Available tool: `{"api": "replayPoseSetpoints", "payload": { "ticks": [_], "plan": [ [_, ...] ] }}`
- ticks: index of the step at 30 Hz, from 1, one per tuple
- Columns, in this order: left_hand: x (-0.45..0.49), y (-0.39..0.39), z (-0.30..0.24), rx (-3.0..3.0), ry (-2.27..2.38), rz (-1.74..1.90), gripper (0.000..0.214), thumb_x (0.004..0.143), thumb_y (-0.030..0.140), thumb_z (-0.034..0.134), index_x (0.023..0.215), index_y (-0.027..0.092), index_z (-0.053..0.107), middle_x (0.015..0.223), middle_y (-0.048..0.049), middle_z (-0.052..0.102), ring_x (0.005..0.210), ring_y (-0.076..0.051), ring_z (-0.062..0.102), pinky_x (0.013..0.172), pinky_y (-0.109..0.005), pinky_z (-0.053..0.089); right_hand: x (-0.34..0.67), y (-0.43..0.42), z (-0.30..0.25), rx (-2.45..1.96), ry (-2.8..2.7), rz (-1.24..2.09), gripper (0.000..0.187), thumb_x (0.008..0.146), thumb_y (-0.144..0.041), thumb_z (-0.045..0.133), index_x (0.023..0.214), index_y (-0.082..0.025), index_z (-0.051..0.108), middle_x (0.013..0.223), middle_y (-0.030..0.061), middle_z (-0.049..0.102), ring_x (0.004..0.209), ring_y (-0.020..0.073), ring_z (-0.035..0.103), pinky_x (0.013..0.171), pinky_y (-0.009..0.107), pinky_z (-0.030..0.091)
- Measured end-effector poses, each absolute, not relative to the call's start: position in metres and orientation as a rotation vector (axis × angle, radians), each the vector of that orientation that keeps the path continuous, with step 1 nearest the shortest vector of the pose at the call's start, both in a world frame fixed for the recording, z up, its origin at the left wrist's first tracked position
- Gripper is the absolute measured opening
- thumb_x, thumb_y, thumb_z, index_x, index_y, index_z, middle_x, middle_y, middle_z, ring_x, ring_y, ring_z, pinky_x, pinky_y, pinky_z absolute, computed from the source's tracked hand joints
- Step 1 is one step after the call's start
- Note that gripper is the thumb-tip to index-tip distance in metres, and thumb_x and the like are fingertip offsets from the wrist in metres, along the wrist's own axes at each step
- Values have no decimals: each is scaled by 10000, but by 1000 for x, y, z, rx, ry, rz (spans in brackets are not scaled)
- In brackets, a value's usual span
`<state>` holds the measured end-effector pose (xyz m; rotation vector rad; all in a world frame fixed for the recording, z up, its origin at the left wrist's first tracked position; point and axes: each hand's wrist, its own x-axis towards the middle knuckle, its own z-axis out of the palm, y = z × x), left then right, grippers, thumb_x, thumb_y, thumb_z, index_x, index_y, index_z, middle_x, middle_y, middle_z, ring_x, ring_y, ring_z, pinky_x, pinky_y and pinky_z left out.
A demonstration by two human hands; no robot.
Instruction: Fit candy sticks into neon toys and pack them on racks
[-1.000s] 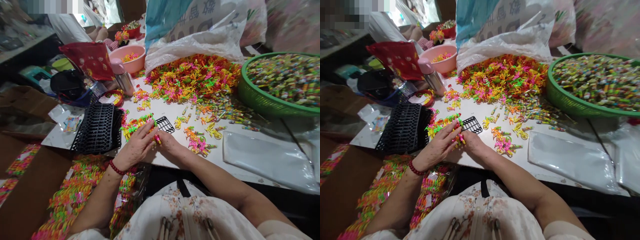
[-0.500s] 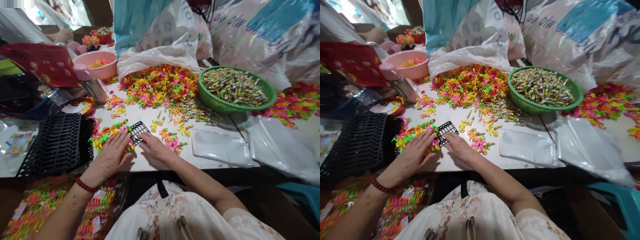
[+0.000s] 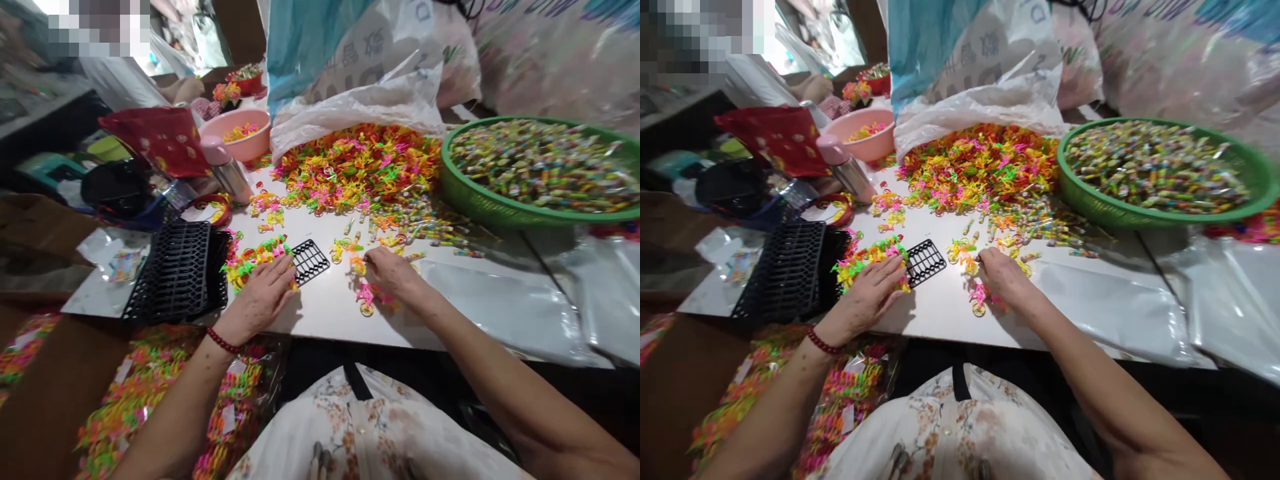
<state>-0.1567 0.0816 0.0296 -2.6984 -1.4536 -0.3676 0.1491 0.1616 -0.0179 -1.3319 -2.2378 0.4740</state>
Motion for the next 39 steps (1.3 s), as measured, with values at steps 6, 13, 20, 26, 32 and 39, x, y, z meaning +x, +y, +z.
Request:
{"api": "replayPoseSetpoints", "payload": {
  "ticks": [6, 13, 20, 26, 32, 39],
  "plan": [
    [-162, 81, 26, -2782, -1456, -416, 620, 948, 265, 470, 1502, 146, 220, 1533, -169, 333, 1444, -242, 267, 1155, -467, 304, 59, 131, -19, -1147, -1772, 1190, 23, 825, -201, 528, 844, -213, 530, 725, -18, 594, 642, 139, 523, 572, 255, 400],
    [-161, 79, 28, -2806, -1547, -469, 731, 934, 301, 489, 1532, 145, 99, 1538, -194, 308, 1430, -280, 292, 1147, -506, 314, 7, 135, -42, -1126, -1835, 1157, 106, 828, -262, 542, 774, -180, 579, 702, -16, 596, 631, 125, 477, 567, 226, 348],
    [-164, 79, 26, -2816, -1516, -522, 742, 935, 325, 487, 1536, 158, 84, 1538, -189, 311, 1430, -280, 294, 1139, -508, 321, 18, 143, -48, -941, -2087, 1062, 106, 847, -191, 492, 832, -184, 596, 772, -1, 629, 672, 132, 500, 629, 221, 375],
    [-159, 81, 31, -2795, -1513, -375, 679, 938, 349, 484, 1524, 178, 186, 1568, -156, 257, 1444, -259, 264, 1149, -464, 294, 15, 143, -52, -937, -2134, 1030, 143, 865, -184, 473, 897, -175, 612, 831, 17, 641, 713, 142, 519, 669, 234, 396],
    [-148, 81, 33, -2686, -1524, -246, 554, 941, 367, 475, 1457, 201, 359, 1567, -99, 280, 1462, -285, 204, 1142, -504, 280, 12, 148, -55, -896, -2164, 989, 162, 860, -173, 488, 943, -167, 626, 865, 37, 633, 742, 157, 516, 697, 261, 415],
    [-148, 81, 28, -2676, -1518, -346, 569, 941, 378, 479, 1448, 169, 327, 1544, -159, 313, 1437, -277, 280, 1116, -495, 339, 10, 149, -55, -933, -2184, 955, 146, 898, -194, 506, 804, -169, 615, 811, 14, 502, 684, 135, 448, 636, 248, 394]
  ]
}}
